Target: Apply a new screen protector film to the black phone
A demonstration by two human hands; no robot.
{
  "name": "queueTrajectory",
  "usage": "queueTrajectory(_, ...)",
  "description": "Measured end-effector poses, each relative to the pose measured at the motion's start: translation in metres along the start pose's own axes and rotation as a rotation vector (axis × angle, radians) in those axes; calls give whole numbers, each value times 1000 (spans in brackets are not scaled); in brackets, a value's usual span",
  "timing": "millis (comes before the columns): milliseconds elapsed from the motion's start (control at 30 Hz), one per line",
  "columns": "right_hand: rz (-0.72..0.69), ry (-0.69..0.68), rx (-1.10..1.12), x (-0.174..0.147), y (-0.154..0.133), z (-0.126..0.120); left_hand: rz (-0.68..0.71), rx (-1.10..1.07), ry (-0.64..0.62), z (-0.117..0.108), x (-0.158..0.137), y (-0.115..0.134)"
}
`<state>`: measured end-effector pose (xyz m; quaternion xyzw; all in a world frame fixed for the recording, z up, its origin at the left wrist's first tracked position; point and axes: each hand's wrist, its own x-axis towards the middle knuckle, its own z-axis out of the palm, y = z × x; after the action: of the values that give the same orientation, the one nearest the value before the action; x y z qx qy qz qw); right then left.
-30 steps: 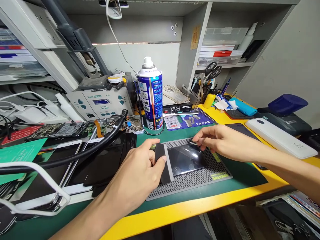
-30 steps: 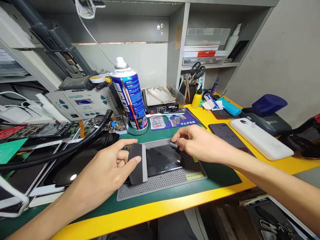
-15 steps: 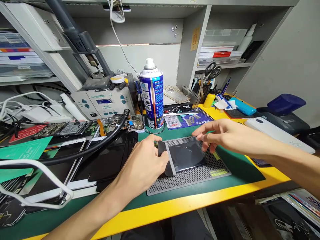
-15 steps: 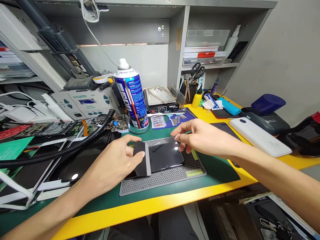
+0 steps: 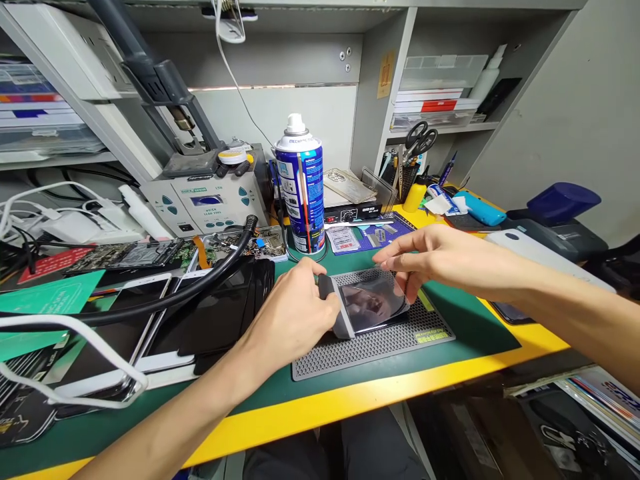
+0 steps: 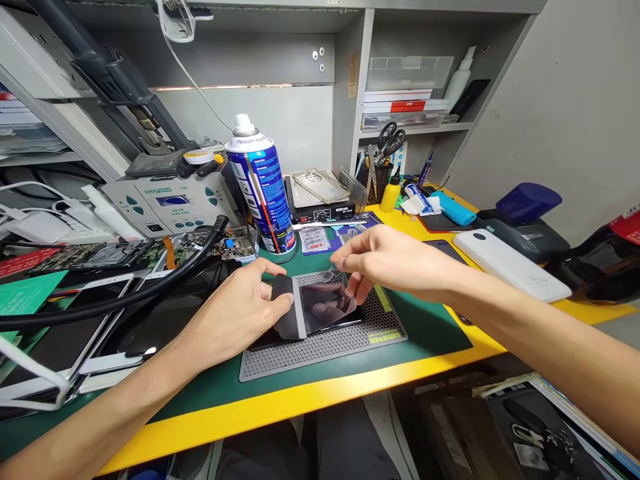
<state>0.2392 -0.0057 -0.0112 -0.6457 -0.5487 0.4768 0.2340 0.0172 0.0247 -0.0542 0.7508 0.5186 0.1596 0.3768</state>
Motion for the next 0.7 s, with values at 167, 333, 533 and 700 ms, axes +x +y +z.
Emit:
queueTrajectory(167, -42, -88, 57, 3, -2, 1, 5, 12, -8, 0, 2, 1)
queueTrajectory(333, -56, -121, 118, 5, -11, 6, 9, 14, -26, -1, 3, 2)
queueTrajectory(533, -113, -130, 145, 7, -23, 18, 10, -21, -50, 0, 4, 2)
queueTrajectory(700, -146, -172, 133, 13, -28, 29, 9, -38, -54, 0, 5, 1)
